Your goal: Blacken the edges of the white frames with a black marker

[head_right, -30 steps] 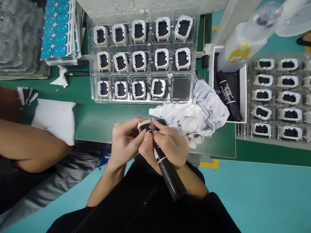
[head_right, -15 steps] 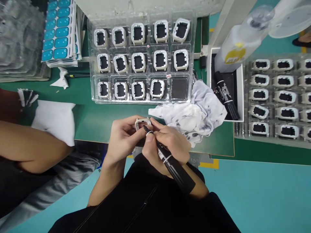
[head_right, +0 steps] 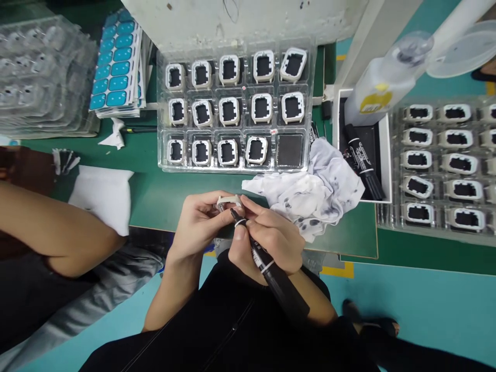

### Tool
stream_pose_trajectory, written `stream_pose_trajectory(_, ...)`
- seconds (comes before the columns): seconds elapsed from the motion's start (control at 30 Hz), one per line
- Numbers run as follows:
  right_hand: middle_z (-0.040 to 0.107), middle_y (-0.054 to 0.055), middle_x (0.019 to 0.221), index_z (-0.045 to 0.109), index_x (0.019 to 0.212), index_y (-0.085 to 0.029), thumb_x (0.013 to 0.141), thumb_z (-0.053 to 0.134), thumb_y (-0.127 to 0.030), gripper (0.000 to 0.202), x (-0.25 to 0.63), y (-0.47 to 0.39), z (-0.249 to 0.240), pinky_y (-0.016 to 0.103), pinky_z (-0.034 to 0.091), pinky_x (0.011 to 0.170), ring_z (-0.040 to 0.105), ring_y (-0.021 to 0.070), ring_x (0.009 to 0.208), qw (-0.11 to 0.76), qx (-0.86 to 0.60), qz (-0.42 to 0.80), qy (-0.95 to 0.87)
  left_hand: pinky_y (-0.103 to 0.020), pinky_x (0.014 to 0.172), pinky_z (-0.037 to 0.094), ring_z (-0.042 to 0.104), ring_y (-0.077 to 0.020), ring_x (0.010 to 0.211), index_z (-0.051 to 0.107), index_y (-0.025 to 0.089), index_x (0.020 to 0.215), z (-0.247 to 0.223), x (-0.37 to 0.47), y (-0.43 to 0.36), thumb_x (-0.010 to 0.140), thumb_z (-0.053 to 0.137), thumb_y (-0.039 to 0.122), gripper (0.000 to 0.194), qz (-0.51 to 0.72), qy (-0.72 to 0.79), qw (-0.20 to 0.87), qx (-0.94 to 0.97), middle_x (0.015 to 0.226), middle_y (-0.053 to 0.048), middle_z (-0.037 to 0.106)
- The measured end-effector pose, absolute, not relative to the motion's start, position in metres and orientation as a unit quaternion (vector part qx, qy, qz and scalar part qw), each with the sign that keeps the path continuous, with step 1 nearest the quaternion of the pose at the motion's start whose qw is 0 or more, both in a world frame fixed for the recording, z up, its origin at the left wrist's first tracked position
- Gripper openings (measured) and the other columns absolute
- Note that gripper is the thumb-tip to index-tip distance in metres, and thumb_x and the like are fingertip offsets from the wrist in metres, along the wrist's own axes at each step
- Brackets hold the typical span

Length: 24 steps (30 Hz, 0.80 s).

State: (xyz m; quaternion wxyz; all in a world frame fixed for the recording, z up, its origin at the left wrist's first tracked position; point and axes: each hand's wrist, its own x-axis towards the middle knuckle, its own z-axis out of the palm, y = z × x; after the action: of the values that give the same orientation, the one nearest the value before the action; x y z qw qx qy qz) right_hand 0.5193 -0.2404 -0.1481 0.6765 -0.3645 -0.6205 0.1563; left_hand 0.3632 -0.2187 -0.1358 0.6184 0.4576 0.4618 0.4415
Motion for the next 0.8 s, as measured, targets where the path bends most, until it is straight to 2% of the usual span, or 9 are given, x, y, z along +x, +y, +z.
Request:
stream_pose_trajectory(0.1, 0.079, 0.000, 0.086, 0.071, 0.104, -0.020, 0.096, 0.072, -0.003, 0.018, 0.5185, -0.2419, -0.1474, 0.049, 0.081, 0.087, 0.088, 0.0275, 0.087, 0.658, -0.391, 0.157, -0.624, -0.019, 0.064, 0.064, 0.077, -0.0145, 0.066, 0.090, 0.016, 0.092, -0.1346, 0.3665, -0.2215, 0.087, 0.099, 0.027, 0.015, 0.445, 0.467, 0.605, 0.467, 0.078, -0.003, 0.083)
stream_pose_trajectory(0.23, 0.081, 0.002, 0.088, 0.071, 0.100, -0.019, 0.095, 0.075, -0.004, 0.016, 0.5171, -0.2437, -0.1472, 0.041, 0.081, 0.080, 0.089, 0.0278, 0.090, 0.649, -0.419, 0.142, -0.619, -0.018, 0.063, 0.064, 0.078, -0.0146, 0.066, 0.092, 0.018, 0.097, -0.1339, 0.3691, -0.2244, 0.089, 0.096, 0.023, 0.010, 0.451, 0.471, 0.581, 0.487, 0.075, -0.002, 0.082)
stream_pose_trajectory(0.53, 0.081, 0.002, 0.088, 0.072, 0.104, -0.018, 0.098, 0.076, -0.006, 0.014, 0.5162, -0.2450, -0.1504, 0.042, 0.081, 0.082, 0.089, 0.0286, 0.094, 0.645, -0.422, 0.134, -0.622, -0.014, 0.063, 0.059, 0.078, -0.0117, 0.067, 0.093, 0.021, 0.099, -0.1370, 0.3678, -0.2271, 0.090, 0.095, 0.016, 0.011, 0.456, 0.473, 0.555, 0.510, 0.074, 0.001, 0.081)
stream_pose_trajectory(0.8, 0.081, 0.001, 0.091, 0.071, 0.105, -0.020, 0.097, 0.075, -0.005, 0.018, 0.5183, -0.2463, -0.1495, 0.043, 0.081, 0.083, 0.089, 0.0277, 0.094, 0.640, -0.421, 0.156, -0.623, -0.019, 0.063, 0.062, 0.078, -0.0149, 0.066, 0.092, 0.018, 0.099, -0.1375, 0.3693, -0.2268, 0.092, 0.094, 0.022, 0.008, 0.441, 0.485, 0.558, 0.508, 0.073, -0.001, 0.081)
